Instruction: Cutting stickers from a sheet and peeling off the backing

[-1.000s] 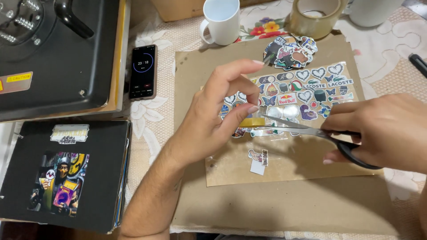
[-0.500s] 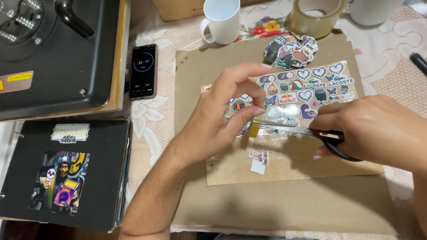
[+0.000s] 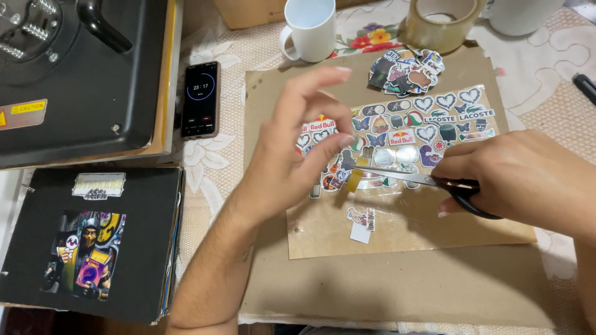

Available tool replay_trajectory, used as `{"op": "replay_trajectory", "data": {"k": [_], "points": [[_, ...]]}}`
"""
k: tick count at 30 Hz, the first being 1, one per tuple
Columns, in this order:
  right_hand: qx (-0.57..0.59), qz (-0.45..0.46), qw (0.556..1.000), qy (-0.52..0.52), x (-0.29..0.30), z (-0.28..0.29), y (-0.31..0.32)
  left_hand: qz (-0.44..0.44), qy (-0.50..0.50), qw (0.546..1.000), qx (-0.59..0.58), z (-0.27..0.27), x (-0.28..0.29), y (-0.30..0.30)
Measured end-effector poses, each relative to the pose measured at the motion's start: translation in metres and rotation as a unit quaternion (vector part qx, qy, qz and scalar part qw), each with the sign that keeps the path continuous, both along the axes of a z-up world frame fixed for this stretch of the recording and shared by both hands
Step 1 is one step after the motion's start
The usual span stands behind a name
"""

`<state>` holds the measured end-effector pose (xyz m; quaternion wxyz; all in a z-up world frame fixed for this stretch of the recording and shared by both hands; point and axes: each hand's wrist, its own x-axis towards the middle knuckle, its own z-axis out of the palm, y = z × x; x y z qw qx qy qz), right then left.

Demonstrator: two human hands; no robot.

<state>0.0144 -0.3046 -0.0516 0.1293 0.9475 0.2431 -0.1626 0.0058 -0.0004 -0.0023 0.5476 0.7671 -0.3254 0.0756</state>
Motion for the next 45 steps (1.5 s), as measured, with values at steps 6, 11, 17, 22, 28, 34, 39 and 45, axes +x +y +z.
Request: {"op": "replay_trajectory", "data": {"k": [6, 11, 17, 22, 28, 34, 39, 45], "points": [[0.012, 0.005, 0.999, 0.031, 0.001, 0.007, 0.002, 0.102, 0.085, 0.988, -0.074, -0.035, 0.055, 0.022], [0.031, 0.011, 0.998, 0.055, 0.001, 0.010, 0.001, 0.085, 0.108, 0.988, -0.067, -0.069, 0.119, 0.035], [0.039, 0.000, 0.998, 0.056, -0.001, 0.015, 0.000, 0.097, 0.039, 0.994, -0.016, -0.086, 0.170, 0.035], [0.030, -0.001, 0.997, 0.073, -0.001, 0.018, 0.001, 0.143, -0.003, 0.989, 0.048, -0.094, 0.189, 0.033], [0.015, -0.008, 0.997, 0.075, -0.001, 0.021, 0.003, 0.192, -0.009, 0.979, 0.065, -0.102, 0.209, 0.029], [0.020, -0.016, 0.997, 0.070, -0.002, 0.020, 0.003, 0.221, -0.057, 0.970, 0.085, -0.107, 0.218, 0.030], [0.024, -0.001, 0.997, 0.067, -0.001, 0.020, 0.002, 0.234, -0.063, 0.968, 0.069, -0.103, 0.219, 0.027], [0.045, -0.002, 0.997, 0.058, -0.001, 0.016, -0.001, 0.238, -0.057, 0.968, 0.050, -0.102, 0.219, 0.028]]}}
